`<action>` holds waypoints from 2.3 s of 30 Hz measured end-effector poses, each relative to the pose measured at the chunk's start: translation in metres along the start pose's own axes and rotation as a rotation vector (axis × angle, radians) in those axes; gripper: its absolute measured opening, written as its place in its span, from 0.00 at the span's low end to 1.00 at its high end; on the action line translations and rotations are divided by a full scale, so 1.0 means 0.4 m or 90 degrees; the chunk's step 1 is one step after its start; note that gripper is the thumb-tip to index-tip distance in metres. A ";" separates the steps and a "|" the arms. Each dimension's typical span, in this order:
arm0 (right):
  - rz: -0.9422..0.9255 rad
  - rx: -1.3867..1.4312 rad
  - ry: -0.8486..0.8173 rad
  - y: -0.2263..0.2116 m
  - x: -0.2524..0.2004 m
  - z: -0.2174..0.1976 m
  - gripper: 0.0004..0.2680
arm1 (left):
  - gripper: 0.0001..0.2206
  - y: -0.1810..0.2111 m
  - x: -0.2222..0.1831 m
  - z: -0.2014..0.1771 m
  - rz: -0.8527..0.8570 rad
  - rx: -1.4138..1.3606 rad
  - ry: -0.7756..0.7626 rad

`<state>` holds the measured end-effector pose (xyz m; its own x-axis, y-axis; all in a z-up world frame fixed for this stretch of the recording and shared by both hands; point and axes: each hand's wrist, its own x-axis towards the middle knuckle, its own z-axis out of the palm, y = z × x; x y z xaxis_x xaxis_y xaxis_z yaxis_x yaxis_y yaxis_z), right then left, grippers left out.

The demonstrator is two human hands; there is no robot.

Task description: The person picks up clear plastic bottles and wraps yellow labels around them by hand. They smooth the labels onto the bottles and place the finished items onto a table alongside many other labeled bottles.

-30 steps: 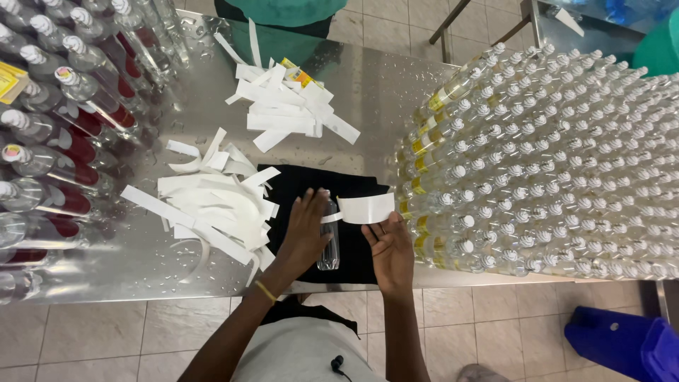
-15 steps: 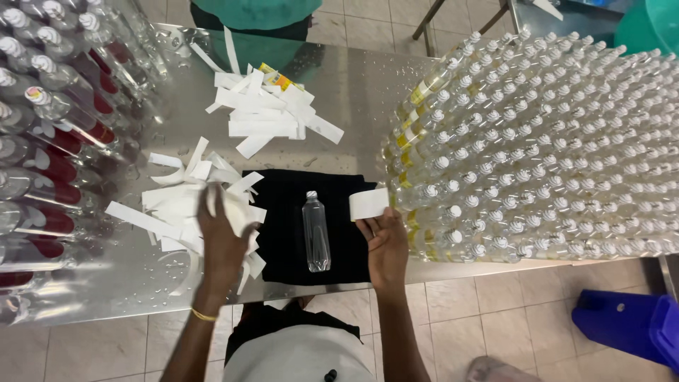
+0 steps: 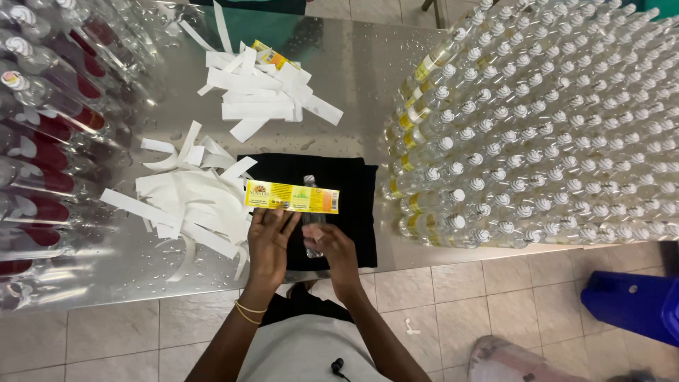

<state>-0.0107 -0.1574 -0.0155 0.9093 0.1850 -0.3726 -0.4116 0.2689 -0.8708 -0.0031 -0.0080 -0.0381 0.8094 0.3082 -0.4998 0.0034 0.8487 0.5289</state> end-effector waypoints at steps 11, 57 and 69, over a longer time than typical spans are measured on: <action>0.089 -0.062 0.185 0.141 0.088 -0.172 0.15 | 0.17 -0.175 -0.035 -0.134 -0.047 0.162 0.110; 0.162 -0.054 0.249 0.199 0.074 -0.175 0.13 | 0.19 -0.347 0.051 -0.308 -0.028 0.324 0.146; 0.120 0.009 0.245 0.179 0.055 -0.123 0.34 | 0.25 -0.309 0.064 -0.268 -0.123 0.150 0.129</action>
<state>-0.0171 -0.1807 -0.1017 0.7732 -0.1336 -0.6199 -0.5713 0.2775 -0.7724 -0.0458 -0.0589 -0.1899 0.6485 0.2510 -0.7186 0.2987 0.7844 0.5436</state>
